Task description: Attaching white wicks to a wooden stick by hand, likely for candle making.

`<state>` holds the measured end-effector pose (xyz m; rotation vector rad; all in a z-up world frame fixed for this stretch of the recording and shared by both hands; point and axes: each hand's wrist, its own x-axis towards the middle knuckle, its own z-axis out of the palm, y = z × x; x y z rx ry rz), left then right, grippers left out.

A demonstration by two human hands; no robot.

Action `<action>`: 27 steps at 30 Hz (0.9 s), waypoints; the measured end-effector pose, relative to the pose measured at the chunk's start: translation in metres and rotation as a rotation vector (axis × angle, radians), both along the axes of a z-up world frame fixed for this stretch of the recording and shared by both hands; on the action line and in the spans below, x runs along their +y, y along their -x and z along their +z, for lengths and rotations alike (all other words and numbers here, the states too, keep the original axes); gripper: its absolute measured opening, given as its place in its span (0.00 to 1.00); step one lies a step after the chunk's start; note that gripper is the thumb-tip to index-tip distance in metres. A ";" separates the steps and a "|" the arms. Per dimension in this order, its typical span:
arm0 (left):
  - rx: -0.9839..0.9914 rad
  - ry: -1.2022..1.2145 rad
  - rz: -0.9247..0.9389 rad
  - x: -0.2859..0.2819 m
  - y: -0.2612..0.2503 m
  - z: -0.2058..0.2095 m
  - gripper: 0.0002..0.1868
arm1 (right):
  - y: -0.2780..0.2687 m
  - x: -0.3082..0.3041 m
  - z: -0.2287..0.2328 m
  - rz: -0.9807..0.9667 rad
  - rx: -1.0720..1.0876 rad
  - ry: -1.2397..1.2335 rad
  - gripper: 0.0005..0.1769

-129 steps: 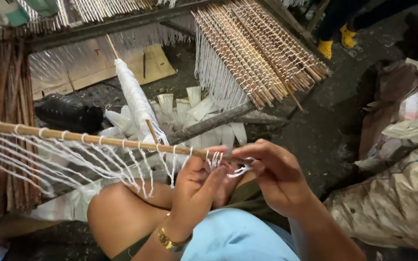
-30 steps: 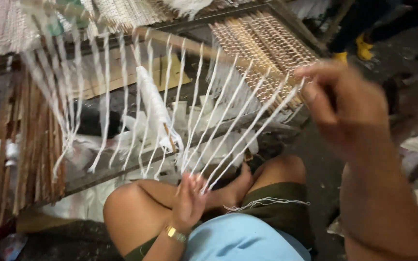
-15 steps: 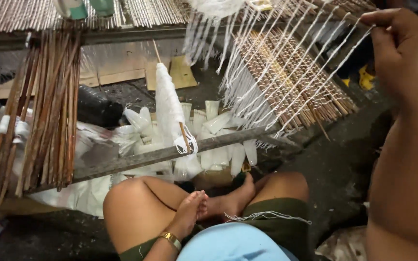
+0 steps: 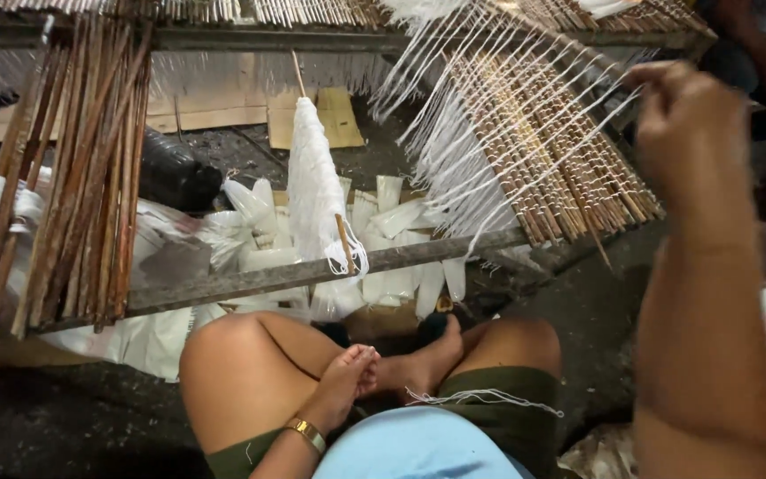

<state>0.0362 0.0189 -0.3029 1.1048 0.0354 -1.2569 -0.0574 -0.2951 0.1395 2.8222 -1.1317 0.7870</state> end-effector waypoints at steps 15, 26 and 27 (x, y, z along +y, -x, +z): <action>-0.029 -0.014 -0.041 0.002 0.000 0.004 0.09 | -0.014 -0.025 -0.267 0.125 -0.159 -0.246 0.27; -0.048 -0.060 -0.058 0.006 -0.001 0.011 0.09 | -0.011 -0.012 -0.255 -0.070 0.263 -0.113 0.21; -0.039 -0.048 -0.055 0.007 -0.001 0.011 0.09 | -0.008 -0.016 -0.258 -0.085 0.245 -0.021 0.16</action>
